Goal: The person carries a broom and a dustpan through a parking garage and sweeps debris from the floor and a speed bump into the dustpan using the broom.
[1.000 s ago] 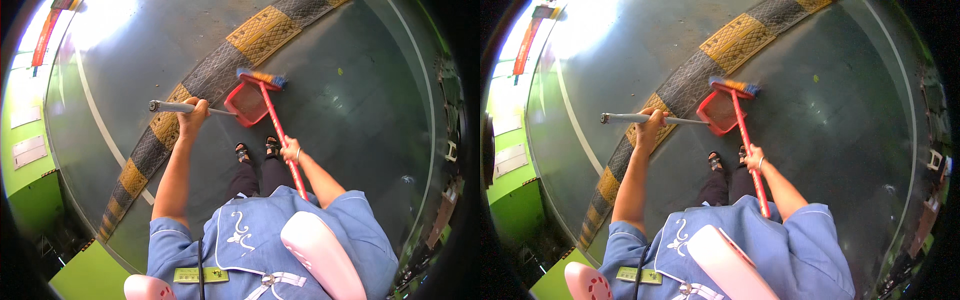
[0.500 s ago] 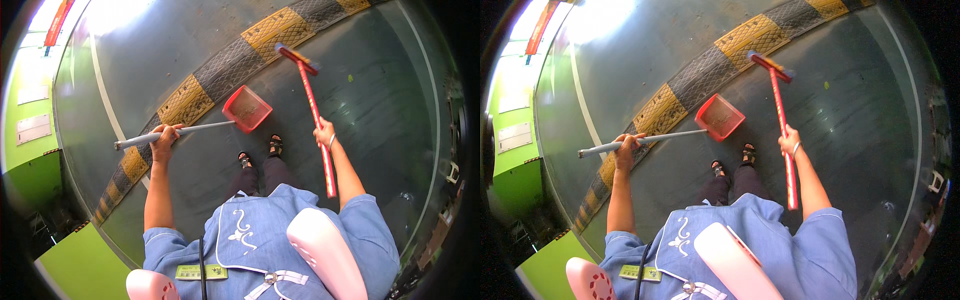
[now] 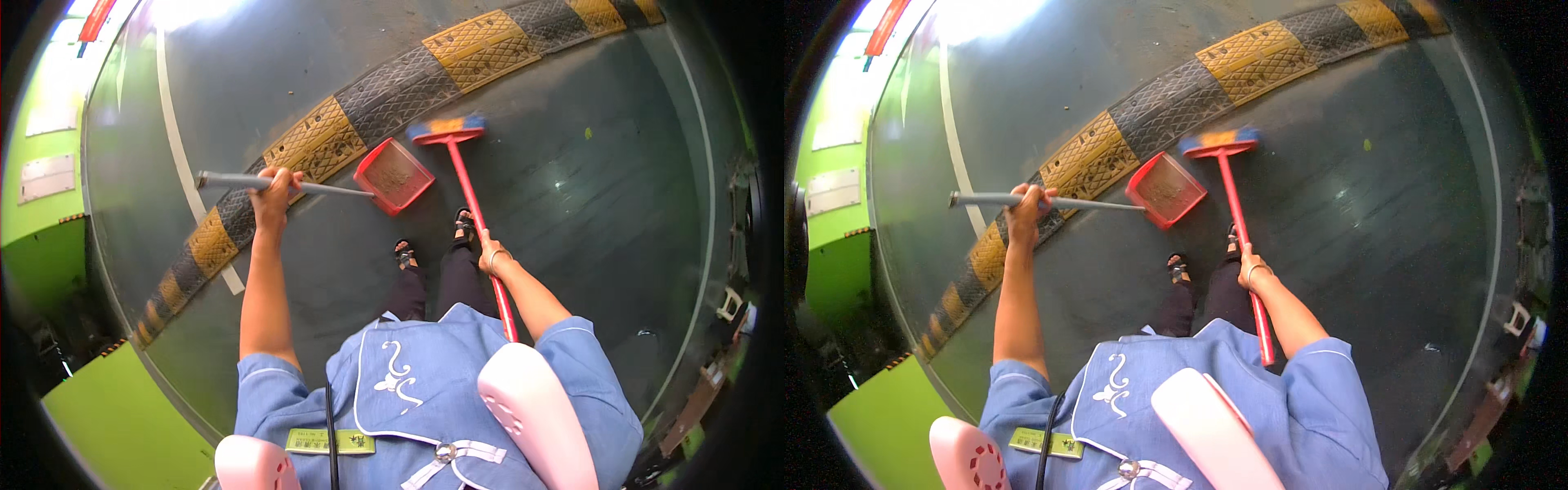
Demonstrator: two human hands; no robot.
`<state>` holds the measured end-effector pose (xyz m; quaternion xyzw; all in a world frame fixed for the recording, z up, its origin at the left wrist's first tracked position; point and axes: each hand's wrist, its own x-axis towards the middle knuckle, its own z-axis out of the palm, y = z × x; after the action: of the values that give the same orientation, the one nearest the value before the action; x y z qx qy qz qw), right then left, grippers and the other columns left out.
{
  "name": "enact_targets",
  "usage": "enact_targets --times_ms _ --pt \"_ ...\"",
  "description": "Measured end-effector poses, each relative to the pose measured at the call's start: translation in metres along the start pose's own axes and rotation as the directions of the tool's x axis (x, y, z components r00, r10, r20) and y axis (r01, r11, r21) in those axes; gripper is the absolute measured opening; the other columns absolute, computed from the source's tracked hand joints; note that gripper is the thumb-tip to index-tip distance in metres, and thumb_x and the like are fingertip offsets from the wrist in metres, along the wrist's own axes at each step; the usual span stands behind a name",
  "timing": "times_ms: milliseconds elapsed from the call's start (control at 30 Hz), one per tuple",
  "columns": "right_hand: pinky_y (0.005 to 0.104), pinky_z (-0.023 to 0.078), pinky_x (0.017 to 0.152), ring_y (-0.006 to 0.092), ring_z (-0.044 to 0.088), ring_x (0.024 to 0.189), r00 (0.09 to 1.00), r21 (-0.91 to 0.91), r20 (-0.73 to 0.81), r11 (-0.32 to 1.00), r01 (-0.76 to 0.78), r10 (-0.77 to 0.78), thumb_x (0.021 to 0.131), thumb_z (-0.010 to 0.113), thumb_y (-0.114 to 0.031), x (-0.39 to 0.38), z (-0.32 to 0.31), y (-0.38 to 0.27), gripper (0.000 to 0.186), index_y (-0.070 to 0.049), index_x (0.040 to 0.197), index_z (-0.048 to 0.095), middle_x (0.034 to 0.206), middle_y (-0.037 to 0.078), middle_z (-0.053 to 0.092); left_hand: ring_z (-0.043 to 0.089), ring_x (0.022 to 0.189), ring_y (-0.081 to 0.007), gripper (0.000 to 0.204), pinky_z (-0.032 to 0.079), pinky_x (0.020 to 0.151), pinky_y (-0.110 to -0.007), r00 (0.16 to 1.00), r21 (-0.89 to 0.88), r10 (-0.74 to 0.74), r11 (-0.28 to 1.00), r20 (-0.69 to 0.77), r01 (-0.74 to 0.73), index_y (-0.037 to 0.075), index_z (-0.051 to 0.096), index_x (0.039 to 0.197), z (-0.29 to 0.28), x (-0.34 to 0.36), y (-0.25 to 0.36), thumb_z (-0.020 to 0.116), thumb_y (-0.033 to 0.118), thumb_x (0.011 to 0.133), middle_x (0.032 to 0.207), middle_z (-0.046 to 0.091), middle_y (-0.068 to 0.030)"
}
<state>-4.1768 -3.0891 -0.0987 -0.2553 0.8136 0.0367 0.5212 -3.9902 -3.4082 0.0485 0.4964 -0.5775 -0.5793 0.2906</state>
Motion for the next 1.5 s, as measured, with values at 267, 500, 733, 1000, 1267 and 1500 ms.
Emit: enact_targets --times_ms 267,500,733,1000,1267,1500 --pt "0.0314 0.042 0.033 0.0195 0.05 0.038 0.994 0.32 -0.101 0.944 0.076 -0.046 0.06 0.04 -0.001 -0.091 0.005 -0.014 0.061 -0.008 0.12 0.027 0.062 0.013 0.053 0.056 0.056 -0.0136 0.012 0.04 0.041 -0.021 0.996 0.137 0.074 0.987 0.054 -0.08 0.005 0.046 0.056 -0.024 0.016 -0.016 0.044 0.005 0.067 0.049 0.05 -0.0054" --pt "0.0339 0.047 0.047 0.0277 0.057 0.061 0.973 0.37 -0.22 0.929 0.017 0.069 0.065 0.042 -0.004 0.012 0.008 -0.072 0.056 -0.007 0.118 0.025 0.079 0.019 0.054 0.05 0.046 -0.0089 0.011 0.035 0.037 -0.018 0.998 0.097 0.056 0.994 0.02 -0.058 0.003 0.05 0.056 -0.019 0.018 -0.022 0.047 0.007 0.065 0.048 0.051 -0.0043" --pt "0.0337 0.046 0.053 0.0274 0.055 0.066 0.999 0.022 -0.036 0.999 0.032 -0.031 0.063 0.044 -0.006 -0.05 0.047 -0.055 0.055 -0.006 0.116 0.029 0.082 0.02 0.052 0.047 0.044 -0.0074 0.016 0.037 0.043 -0.022 0.994 0.24 0.101 0.967 -0.042 -0.088 0.003 0.053 0.049 -0.026 0.018 -0.022 0.047 0.008 0.062 0.05 0.054 -0.0043" --pt "0.0286 0.039 0.029 0.0169 0.047 0.034 0.971 0.485 -0.236 0.87 0.084 0.038 0.06 0.041 -0.001 -0.102 0.02 -0.018 0.062 -0.008 0.12 0.026 0.059 0.012 0.051 0.048 0.054 -0.0071 0.013 0.037 0.048 -0.021 0.994 0.002 -0.047 0.999 0.097 0.047 0.004 0.053 0.059 -0.109 -0.025 -0.035 0.049 0.009 0.07 0.066 0.057 -0.0046" --pt "0.0333 0.046 0.041 0.0263 0.055 0.056 0.964 0.333 -0.265 0.94 0.067 0.026 0.061 0.045 -0.001 -0.003 0.028 -0.066 0.053 -0.003 0.112 0.032 0.082 0.019 0.051 0.047 0.055 -0.0082 0.013 0.038 0.05 -0.021 0.995 0.049 -0.064 0.997 -0.075 0.067 0.004 0.052 0.056 -0.14 -0.064 -0.045 0.049 0.008 0.069 0.066 0.057 -0.006" --pt "0.0363 0.046 0.065 0.0309 0.055 0.074 0.988 0.031 0.121 0.996 0.088 -0.091 0.061 0.045 -0.004 -0.036 0.088 -0.095 0.045 -0.006 0.105 0.039 0.09 0.023 0.05 0.04 0.051 -0.0051 0.014 0.033 0.046 -0.019 0.99 0.01 -0.108 0.994 -0.089 0.109 0.003 0.054 0.056 -0.163 -0.052 -0.059 0.048 0.007 0.069 0.061 0.053 -0.002"
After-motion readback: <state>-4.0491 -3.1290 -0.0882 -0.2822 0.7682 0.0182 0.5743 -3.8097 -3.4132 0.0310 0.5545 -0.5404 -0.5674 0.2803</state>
